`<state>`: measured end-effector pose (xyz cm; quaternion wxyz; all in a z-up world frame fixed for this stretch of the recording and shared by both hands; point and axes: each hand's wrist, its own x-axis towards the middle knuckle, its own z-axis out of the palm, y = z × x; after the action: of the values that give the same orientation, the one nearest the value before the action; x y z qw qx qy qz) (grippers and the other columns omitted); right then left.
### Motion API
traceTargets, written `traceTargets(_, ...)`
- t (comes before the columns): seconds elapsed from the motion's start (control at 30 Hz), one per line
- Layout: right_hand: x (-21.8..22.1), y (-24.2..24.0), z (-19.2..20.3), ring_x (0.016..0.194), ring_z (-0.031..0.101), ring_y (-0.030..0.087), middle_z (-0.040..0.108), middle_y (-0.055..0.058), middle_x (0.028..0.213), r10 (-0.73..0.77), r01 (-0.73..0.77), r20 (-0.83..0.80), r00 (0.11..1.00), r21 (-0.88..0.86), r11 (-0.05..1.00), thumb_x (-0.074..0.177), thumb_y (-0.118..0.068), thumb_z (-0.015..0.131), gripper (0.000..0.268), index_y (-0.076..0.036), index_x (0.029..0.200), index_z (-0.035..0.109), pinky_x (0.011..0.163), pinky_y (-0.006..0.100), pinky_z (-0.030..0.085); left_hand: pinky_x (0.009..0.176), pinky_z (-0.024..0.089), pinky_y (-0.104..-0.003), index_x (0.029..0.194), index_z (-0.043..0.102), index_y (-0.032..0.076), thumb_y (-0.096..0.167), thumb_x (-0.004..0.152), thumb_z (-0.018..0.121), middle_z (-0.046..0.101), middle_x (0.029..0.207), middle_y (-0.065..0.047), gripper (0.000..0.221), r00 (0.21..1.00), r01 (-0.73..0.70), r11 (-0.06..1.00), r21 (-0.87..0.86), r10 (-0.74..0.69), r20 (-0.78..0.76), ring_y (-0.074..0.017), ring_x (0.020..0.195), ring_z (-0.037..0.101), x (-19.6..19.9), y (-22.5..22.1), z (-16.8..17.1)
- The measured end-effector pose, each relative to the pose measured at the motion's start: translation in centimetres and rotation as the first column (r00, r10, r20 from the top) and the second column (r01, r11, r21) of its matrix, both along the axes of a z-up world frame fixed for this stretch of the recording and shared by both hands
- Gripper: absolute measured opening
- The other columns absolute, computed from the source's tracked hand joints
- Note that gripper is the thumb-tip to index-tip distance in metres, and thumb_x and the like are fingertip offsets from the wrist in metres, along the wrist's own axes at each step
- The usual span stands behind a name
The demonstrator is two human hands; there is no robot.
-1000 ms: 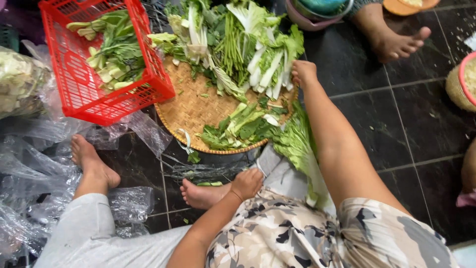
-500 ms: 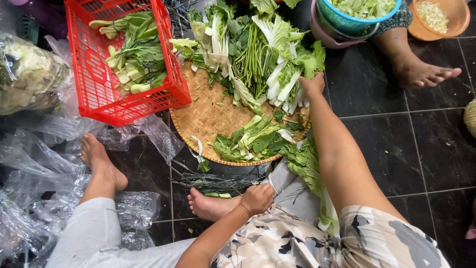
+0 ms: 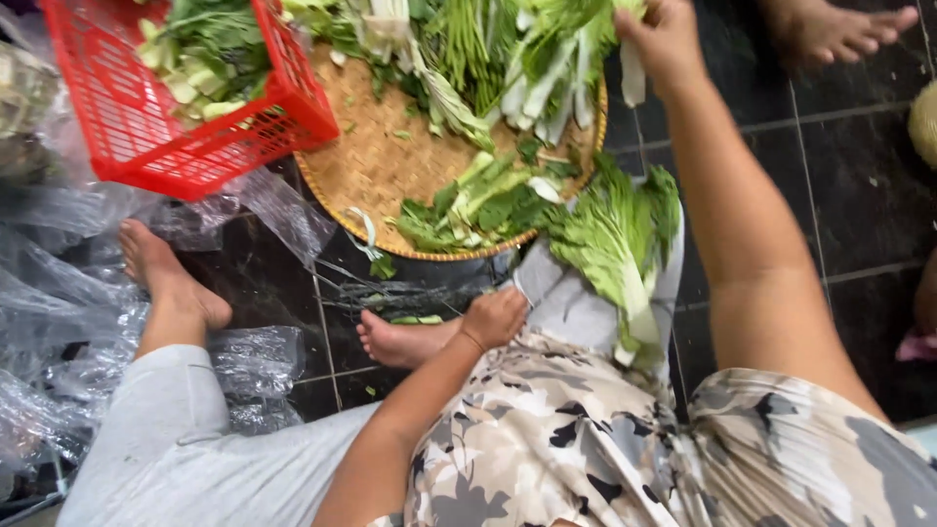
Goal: The person is organizing Chinese cabbage leaves into bundles and tying them with string while sitting on the floor.
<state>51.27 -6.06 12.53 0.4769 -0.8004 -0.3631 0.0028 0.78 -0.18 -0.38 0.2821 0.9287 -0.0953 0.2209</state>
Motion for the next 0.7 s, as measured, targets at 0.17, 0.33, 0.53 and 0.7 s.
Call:
traceTargets(0.17,-5.3,-10.4,7.3,0.067,0.047,0.003,0.054,-0.008,0.093,0.246,-0.150,-0.408,0.879,0.252,0.956,0.123,-0.010,0.059,0.031,-0.025,0.149,0.054,0.065,0.031,0.039,0.057,0.042,-0.051,0.099,0.056,0.015,0.043,0.104,0.039,0.063,0.080,-0.010,0.033,0.934,-0.183,0.943,-0.278,0.079,-0.348,-0.0351,0.067,0.063,1.1,-0.5,4.7)
traceTargets(0.33,-24.2,-14.2,16.1,0.074,0.059,0.001,0.066,-0.006,0.091,-0.019,0.105,-0.583,0.812,0.114,0.988,0.093,-0.011,0.069,0.029,-0.012,0.122,0.069,0.063,0.017,0.047,0.065,0.051,-0.045,0.117,0.055,0.019,0.057,0.095,0.048,0.064,0.097,-0.005,0.044,0.898,-0.204,0.906,-0.371,0.022,-0.440,-0.0300,0.083,0.068,4.2,-3.0,10.8)
traceTargets(0.53,-35.1,-19.3,7.5,0.059,0.060,0.016,0.063,0.008,0.074,-0.338,0.240,-0.445,0.829,-0.262,0.935,0.074,-0.011,0.091,0.047,-0.004,0.117,0.072,0.055,0.028,0.049,0.074,0.057,-0.047,0.109,0.057,0.023,0.029,0.095,0.065,0.060,0.087,-0.001,0.018,0.902,-0.197,0.941,-0.275,0.063,-0.428,-0.0315,0.086,0.070,4.4,-3.6,12.3)
traceTargets(0.7,-34.9,-23.0,4.5,0.069,0.063,0.012,0.068,-0.001,0.079,-0.460,0.410,-0.350,0.816,-0.212,0.887,0.086,-0.027,0.091,0.028,-0.017,0.107,0.075,0.066,0.026,0.052,0.075,0.057,-0.043,0.104,0.059,0.023,0.027,0.096,0.063,0.063,0.085,0.001,0.010,0.886,-0.159,0.958,-0.239,0.032,-0.463,-0.0272,0.089,0.070,4.6,-3.7,14.3)
